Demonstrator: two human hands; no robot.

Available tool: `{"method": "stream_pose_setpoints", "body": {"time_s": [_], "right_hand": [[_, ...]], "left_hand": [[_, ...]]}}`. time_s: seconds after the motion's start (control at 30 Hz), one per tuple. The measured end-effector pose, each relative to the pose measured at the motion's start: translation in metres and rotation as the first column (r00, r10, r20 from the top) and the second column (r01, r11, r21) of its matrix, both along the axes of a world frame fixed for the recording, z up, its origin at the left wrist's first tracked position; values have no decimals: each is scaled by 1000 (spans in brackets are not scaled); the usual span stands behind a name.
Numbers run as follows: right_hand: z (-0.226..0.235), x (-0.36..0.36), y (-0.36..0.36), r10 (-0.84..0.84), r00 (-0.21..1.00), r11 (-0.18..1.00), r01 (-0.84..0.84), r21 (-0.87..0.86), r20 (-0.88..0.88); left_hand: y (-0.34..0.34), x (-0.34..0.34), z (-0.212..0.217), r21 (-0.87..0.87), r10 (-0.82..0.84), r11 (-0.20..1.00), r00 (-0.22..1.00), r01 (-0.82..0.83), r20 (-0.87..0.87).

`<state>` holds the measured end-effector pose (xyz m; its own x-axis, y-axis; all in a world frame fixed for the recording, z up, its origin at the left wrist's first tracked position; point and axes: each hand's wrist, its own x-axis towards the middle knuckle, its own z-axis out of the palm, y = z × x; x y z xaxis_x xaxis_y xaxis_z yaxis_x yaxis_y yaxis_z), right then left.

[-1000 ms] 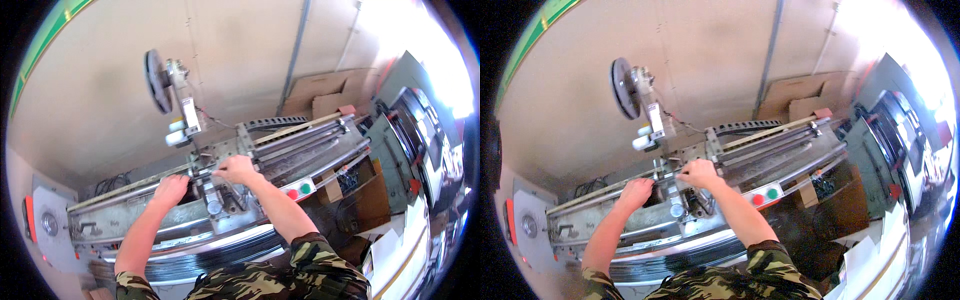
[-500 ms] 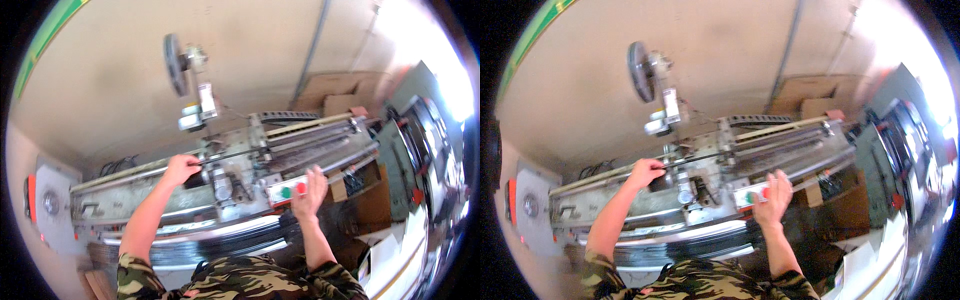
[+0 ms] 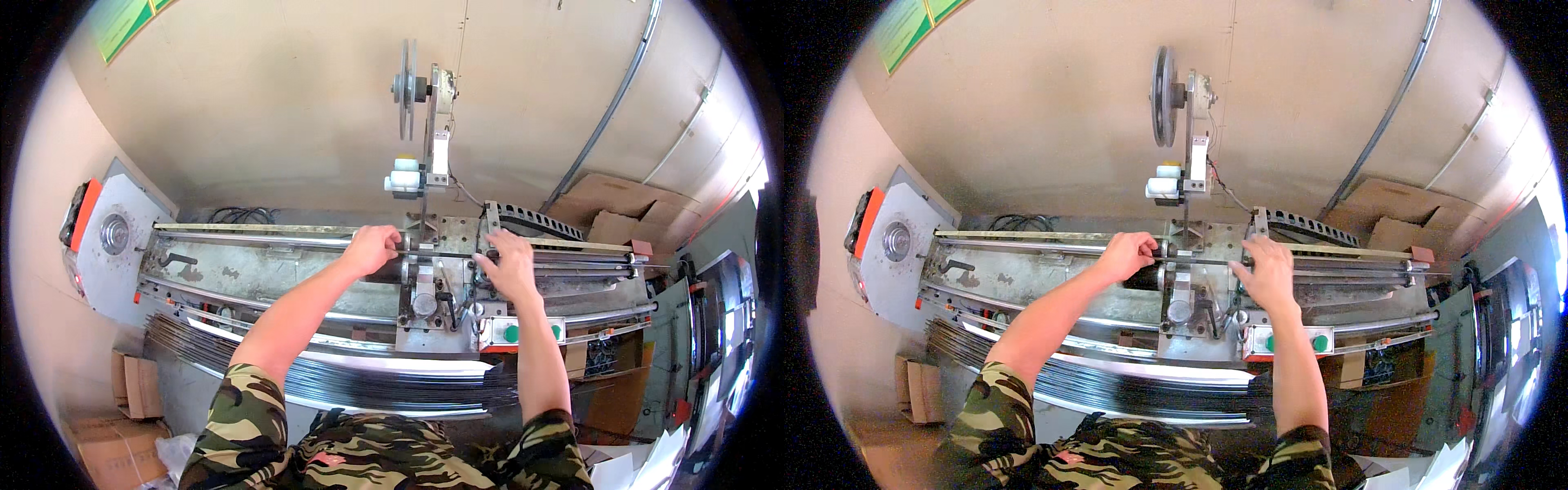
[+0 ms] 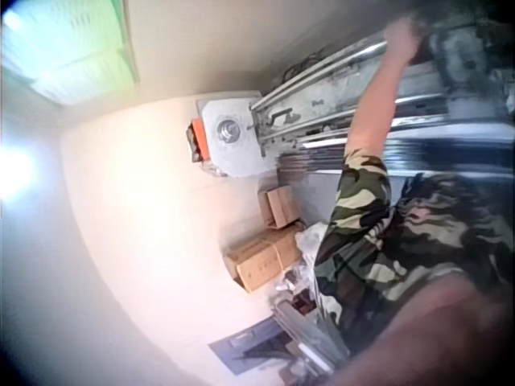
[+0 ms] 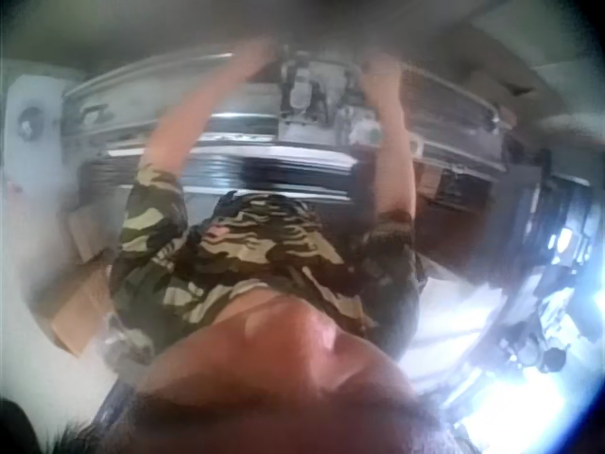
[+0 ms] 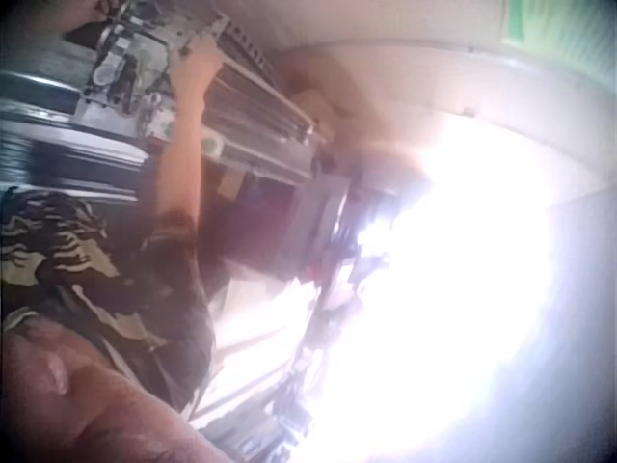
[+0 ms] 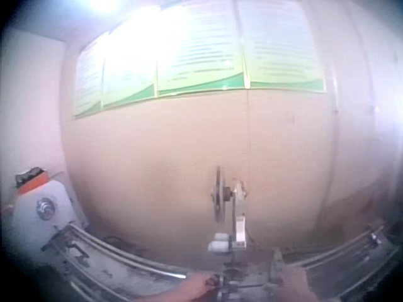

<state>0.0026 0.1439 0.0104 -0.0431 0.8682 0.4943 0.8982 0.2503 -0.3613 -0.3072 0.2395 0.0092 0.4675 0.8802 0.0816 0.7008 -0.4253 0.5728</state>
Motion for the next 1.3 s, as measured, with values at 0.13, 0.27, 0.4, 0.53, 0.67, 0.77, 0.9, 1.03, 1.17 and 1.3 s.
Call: {"method": "stream_pose_setpoints", "body": {"time_s": [0.13, 0.27, 0.4, 0.53, 0.67, 0.77, 0.9, 1.03, 1.17, 1.3], "right_hand": [[-17, -13, 42, 137, 990, 893, -108, -436, 36], [-16, -22, 54, 193, 981, 819, -151, -554, 18], [-14, -36, 54, 177, 982, 875, -130, -467, 59], [-21, -68, 45, 72, 993, 946, -40, -323, 90], [-38, -95, 41, 5, 998, 987, 4, -159, 56], [-35, -128, 46, -1, 994, 994, 14, -113, 113], [-36, -190, 57, 27, 991, 999, -22, -36, 135], [-39, -272, 68, 48, 992, 998, -52, 37, 113], [-38, -358, 71, 97, 992, 994, -101, 44, 75], [42, -426, -10, 72, 997, 997, -73, 30, 29]], "left_hand": [[10, 3, 9, -59, -11, 998, 997, 6, -77], [14, -4, 15, -141, -22, 990, 997, 10, -78], [18, -23, 14, -152, -66, 986, 998, 62, -21], [-4, -65, 5, 141, -146, 981, 987, 135, 68], [-43, -101, -6, 340, -219, 915, 975, 217, -34], [-46, -117, -11, 418, -138, 891, 983, 176, -121], [-38, -161, -23, 490, -50, 863, 985, 127, -167], [-29, -235, -31, 608, 39, 791, 986, 70, -164], [-26, -315, -22, 596, 152, 803, 966, 3, -209], [-41, -377, 16, 585, 251, 797, 964, -154, -87]]}}
